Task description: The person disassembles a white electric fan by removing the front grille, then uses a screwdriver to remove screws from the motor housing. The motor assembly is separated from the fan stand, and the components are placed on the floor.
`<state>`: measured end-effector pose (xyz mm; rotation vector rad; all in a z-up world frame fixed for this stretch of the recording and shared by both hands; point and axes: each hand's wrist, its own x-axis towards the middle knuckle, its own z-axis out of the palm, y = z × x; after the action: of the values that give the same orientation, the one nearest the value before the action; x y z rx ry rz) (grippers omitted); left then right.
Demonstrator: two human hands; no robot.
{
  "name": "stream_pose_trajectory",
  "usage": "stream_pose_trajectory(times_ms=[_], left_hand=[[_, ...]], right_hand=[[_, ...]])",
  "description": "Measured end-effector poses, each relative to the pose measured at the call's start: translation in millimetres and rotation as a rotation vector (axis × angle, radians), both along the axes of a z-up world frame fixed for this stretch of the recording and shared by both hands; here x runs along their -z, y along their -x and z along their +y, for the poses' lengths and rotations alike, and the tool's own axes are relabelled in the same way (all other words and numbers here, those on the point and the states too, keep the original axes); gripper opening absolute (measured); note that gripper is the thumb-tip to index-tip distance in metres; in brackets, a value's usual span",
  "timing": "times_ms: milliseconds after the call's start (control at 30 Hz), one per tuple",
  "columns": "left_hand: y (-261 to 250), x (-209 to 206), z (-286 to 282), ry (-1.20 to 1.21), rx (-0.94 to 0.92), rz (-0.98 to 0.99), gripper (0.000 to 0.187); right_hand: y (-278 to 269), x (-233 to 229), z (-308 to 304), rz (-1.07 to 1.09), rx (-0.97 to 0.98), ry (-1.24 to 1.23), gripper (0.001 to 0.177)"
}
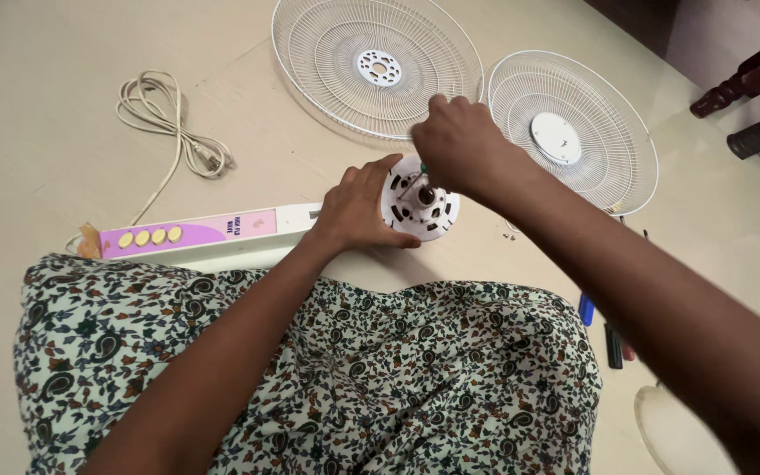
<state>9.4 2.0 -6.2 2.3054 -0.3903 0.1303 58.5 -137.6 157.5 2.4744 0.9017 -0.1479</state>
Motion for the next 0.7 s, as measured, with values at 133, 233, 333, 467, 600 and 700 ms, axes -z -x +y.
stream_pose_trajectory(times_ms=[133, 233, 333, 467, 600, 700], left_hand=[[3, -2, -2, 0.021, 0.005, -0.008, 0.134], [2, -5, -2, 0.036, 0.000, 0.009, 0.132], [2, -6, 0, 0.030, -0.008, 0.029, 0.133], [3, -5, 0, 0.041, -0.004, -0.022, 0.133], [1, -4, -1, 0.048, -0.001, 0.001, 0.132], [1, -3, 1, 0.041, 0.001, -0.008, 0.133]], right_hand=[[5, 4, 4, -0.039, -0.036, 0.036, 0.041], [10, 4, 8, -0.087, -0.032, 0.018, 0.029], [13, 1, 12, -0.016, 0.056, 0.077, 0.034], [11, -3, 13, 0.069, 0.124, 0.169, 0.043], [7, -1, 10, -0.140, -0.203, 0.082, 0.018], [6, 1, 11, -0.107, -0.151, 0.040, 0.031]])
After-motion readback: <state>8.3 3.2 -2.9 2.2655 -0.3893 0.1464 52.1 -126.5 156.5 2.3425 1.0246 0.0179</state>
